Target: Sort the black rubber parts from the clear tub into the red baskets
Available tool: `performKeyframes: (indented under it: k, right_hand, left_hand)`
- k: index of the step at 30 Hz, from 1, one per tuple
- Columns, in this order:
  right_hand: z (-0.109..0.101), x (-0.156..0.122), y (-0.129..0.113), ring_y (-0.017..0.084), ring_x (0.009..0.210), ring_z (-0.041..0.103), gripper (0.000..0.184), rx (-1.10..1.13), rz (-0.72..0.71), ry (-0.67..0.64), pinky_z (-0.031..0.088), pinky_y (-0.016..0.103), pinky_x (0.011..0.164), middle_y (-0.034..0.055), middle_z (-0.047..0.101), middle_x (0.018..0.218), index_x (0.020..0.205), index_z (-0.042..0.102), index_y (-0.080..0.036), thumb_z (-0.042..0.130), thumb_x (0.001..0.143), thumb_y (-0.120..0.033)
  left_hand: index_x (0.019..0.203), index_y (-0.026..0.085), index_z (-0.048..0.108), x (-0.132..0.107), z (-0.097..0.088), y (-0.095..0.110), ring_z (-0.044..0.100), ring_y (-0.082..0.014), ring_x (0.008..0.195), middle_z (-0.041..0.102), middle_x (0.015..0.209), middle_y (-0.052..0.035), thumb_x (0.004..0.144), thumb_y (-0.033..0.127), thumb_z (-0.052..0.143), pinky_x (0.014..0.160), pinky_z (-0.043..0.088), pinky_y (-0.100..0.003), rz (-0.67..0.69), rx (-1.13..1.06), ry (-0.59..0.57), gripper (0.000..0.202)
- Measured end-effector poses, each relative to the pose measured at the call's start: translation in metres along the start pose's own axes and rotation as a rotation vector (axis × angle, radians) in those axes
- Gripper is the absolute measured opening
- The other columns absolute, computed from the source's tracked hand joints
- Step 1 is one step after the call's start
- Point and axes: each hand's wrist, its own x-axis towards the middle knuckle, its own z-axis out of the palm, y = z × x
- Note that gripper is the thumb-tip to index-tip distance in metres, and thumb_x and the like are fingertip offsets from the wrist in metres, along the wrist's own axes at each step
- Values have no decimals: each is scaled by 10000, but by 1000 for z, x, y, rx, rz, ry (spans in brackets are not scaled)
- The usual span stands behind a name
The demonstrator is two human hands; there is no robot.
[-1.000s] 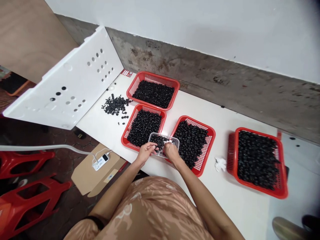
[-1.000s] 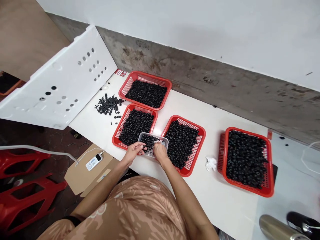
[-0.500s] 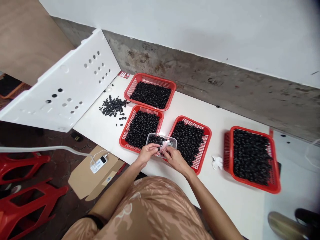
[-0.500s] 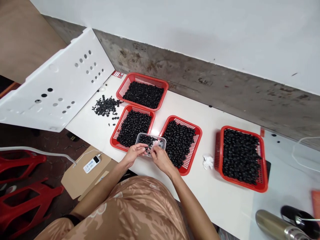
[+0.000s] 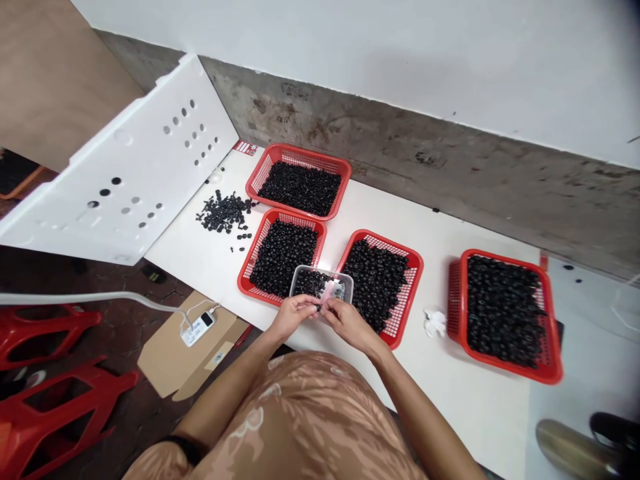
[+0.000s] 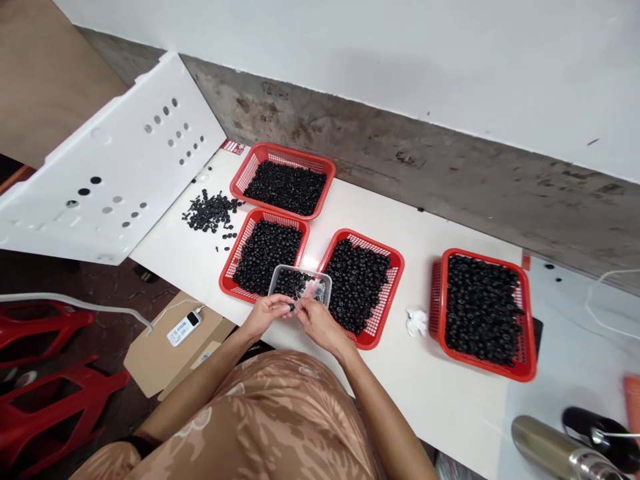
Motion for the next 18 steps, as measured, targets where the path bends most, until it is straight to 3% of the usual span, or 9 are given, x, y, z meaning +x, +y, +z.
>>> performKeyframes:
  k: [6,13,18]
  right_hand:
    - [17,-16,10,118,596,478,246,109,78,113,357,220,561,-11,572,687,812,583,-181,552,864,-419]
    - [39,-24,19,123,603,499,261,164,44,237,381,227,586,9,626,734,857,638,-191,537,881,-430]
    - [43,-24,22,106,550,478,271,352,115,125,382,207,534,-20,581,648,810,606,-183,568,852,-448]
  left_hand:
    - [897,119,700,-14,-9,-12,577,-113,629,657,702,-34,626,362,800,670,420,-244,-197,-185,-60,378]
    - [884,131,691,-18,3,-20,568,-88,672,650,810,-34,623,331,816,728,433,-245,-207,-342,-39,351]
    - [896,132,679,-21,-3,-22,582,-90,666,649,803,-32,618,311,825,714,437,-237,-284,-341,-96,361]
